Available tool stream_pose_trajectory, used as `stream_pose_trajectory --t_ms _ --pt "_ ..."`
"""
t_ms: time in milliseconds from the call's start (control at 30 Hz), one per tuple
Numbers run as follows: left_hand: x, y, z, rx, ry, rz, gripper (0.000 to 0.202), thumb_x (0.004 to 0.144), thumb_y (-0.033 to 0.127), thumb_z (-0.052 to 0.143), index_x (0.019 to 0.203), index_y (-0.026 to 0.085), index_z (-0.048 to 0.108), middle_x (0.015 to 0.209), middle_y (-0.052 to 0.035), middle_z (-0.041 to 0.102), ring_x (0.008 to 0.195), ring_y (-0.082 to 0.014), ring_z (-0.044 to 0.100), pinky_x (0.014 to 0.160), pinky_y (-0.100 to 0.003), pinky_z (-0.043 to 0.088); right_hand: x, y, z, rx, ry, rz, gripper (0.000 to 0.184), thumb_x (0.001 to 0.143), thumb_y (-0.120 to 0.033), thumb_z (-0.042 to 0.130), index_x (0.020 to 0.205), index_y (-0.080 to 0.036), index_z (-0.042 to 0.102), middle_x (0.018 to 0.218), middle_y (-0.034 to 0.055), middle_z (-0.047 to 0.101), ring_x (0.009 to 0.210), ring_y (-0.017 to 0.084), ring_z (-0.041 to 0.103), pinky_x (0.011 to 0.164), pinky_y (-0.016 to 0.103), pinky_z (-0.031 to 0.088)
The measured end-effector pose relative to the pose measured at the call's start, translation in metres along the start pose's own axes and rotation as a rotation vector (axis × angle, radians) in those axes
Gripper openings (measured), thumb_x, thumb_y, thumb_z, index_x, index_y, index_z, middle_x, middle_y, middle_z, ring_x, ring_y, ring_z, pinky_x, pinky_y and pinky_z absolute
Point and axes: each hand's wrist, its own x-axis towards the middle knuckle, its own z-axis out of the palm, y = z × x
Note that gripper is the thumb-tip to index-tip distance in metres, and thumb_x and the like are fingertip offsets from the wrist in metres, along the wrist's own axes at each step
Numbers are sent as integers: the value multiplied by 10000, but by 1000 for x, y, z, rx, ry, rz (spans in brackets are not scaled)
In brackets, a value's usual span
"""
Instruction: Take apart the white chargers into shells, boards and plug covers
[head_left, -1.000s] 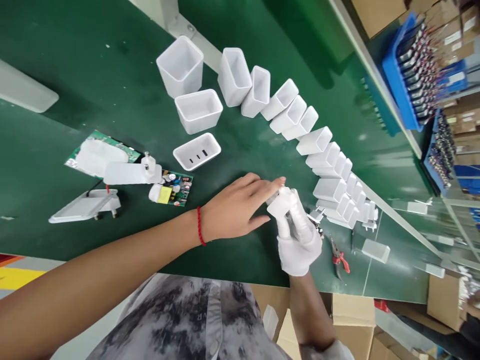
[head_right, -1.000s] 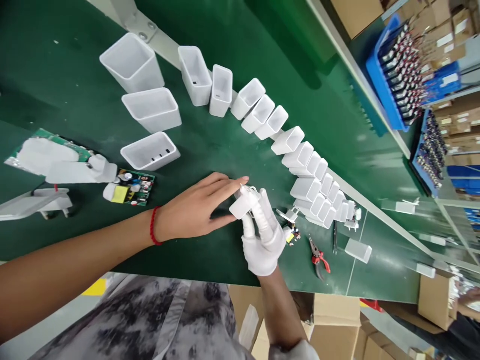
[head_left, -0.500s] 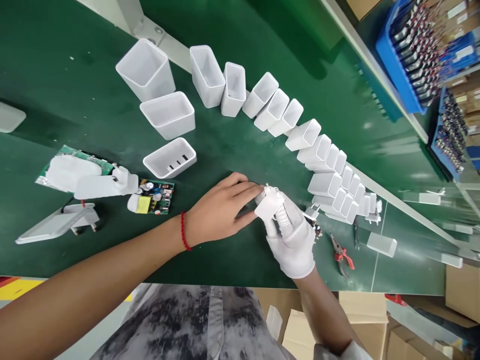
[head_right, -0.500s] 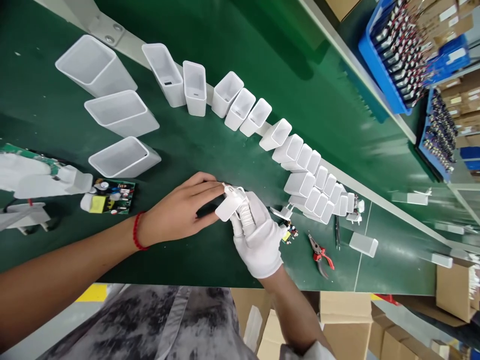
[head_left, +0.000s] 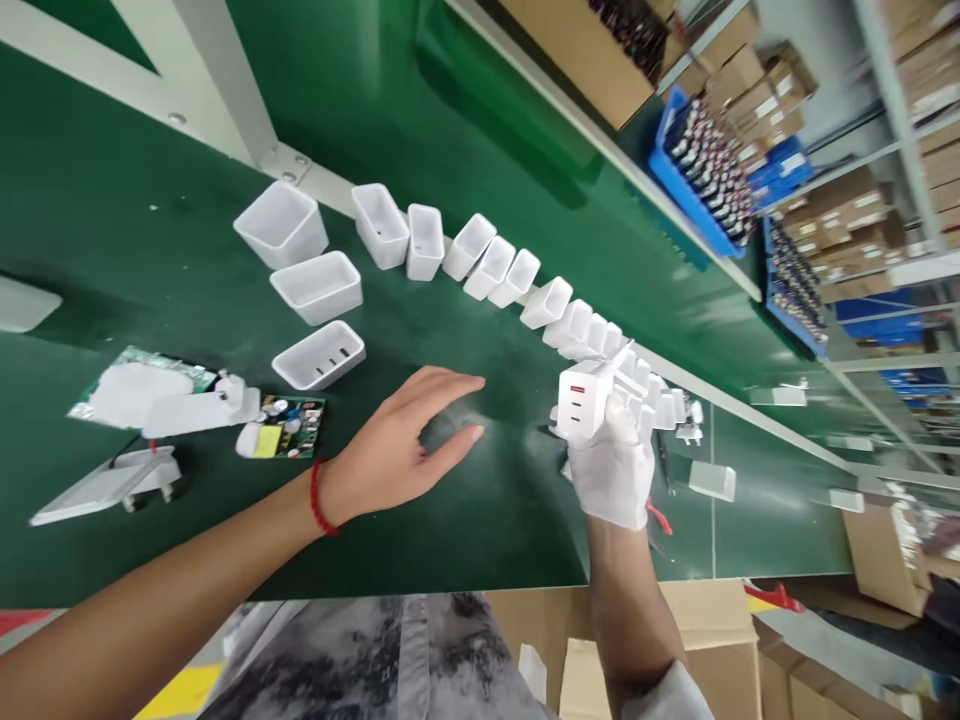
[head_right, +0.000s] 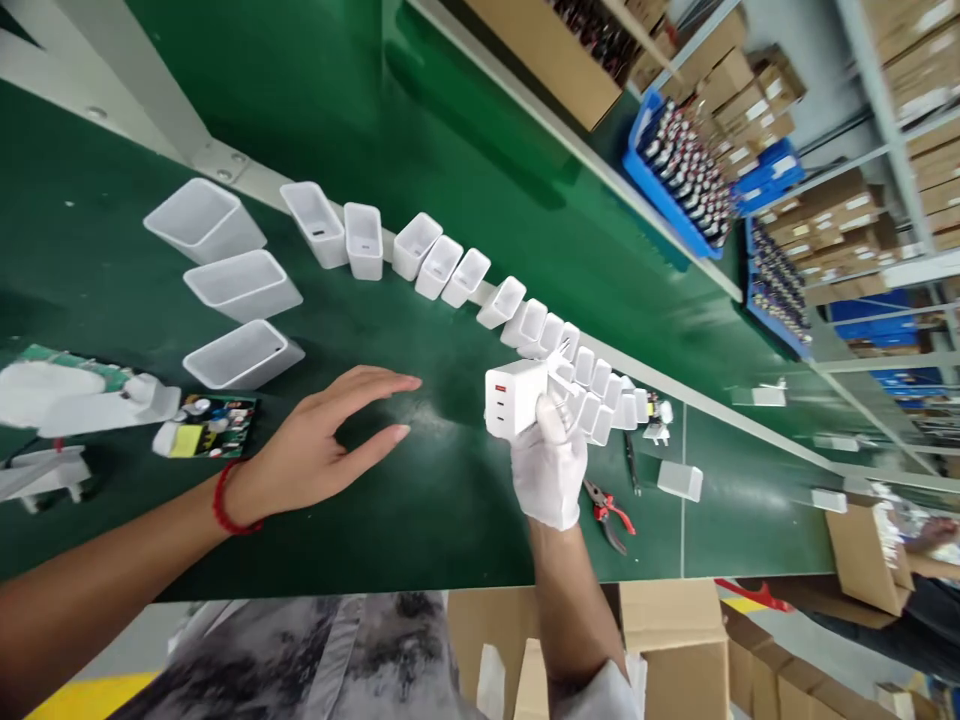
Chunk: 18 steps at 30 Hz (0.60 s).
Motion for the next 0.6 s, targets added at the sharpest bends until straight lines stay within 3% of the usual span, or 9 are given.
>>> stream_pose_trajectory --t_ms 67,167,333,433,567,600 --pt "0 9 -5 48 47 15 287 934 237 540 1220 215 562 1202 -72 642 1163 -220 565 980 -394 522 11 -11 -7 92 -37 70 383 889 -395 534 1207 -196 608 1158 99 692 848 205 711 593 320 602" --pt "1 18 -18 183 98 73 270 924 210 546 1192 238 561 1182 -63 640 1149 -234 572 963 -404 528 19 -19 -14 166 -151 114 295 912 -373 491 1082 -199 658 944 65 734 654 159 681 515 276 573" --pt "-6 17 -53 631 223 36 301 883 239 592 1180 261 546 1221 -96 612 1205 -384 518 983 -628 432 22 -19 -19 113 -213 99 306 936 -389 449 1050 -196 657 860 62 735 615 159 676 479 267 552" --pt "-14 10 -67 852 200 -88 251 890 280 572 1138 248 551 1231 -111 589 1220 -466 475 905 -675 422 36 -22 -26 -101 -147 -34 368 924 -437 455 1090 -166 639 938 105 731 731 204 709 538 315 579" --pt "-18 5 -74 929 96 -99 200 917 239 498 1100 234 578 1223 -95 586 1097 -395 577 908 -596 408 98 -32 -40 -295 1 -236 473 850 -376 575 1290 -215 519 1278 97 615 1098 237 640 835 409 579" --pt "-17 5 -74 958 84 -77 189 922 222 492 1081 224 594 1212 -99 597 1056 -370 599 894 -570 409 120 -34 -43 -568 48 -326 506 871 -381 518 1348 -223 457 1301 95 596 1104 234 634 829 421 580"
